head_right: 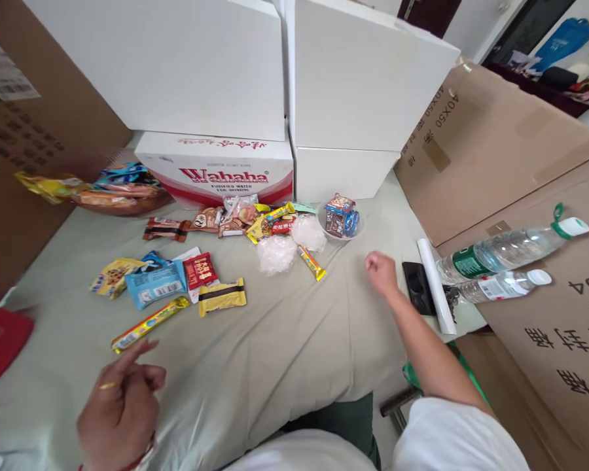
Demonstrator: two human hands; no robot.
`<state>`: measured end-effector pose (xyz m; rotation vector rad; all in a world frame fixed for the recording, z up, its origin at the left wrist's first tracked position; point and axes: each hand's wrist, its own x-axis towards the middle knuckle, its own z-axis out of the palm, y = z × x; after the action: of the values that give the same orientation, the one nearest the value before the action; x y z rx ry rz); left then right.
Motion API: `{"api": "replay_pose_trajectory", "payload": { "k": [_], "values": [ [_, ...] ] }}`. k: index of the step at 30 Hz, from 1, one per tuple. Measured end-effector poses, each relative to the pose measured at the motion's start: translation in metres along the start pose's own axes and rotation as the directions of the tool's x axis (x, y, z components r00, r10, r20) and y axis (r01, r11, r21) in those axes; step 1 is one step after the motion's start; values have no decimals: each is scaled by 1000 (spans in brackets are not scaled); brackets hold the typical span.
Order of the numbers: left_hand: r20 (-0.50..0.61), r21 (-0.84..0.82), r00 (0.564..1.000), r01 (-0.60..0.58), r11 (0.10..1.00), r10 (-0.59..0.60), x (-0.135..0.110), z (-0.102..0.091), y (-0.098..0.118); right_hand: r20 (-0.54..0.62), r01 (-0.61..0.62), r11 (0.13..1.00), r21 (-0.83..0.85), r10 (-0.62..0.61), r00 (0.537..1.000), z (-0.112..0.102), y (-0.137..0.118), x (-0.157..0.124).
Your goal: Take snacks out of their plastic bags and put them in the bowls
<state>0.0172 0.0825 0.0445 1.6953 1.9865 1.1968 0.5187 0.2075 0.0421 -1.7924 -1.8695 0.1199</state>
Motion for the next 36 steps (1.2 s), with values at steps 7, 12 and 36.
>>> {"api": "replay_pose_trajectory", "payload": {
  "k": [7,12,36],
  "values": [
    [-289,-122,920,240,963,-266,130,26,-6,129,150,980,128,-166,978,5,-53,-146],
    [-254,6,897,375,927,-361,213,41,-44,120,57,994,89,-67,990,9,-45,-165],
    [-1,292,982,183,939,-191,238,20,-79,24,-8,1000,21,8,1000,16,-39,-178]
  ]
}}
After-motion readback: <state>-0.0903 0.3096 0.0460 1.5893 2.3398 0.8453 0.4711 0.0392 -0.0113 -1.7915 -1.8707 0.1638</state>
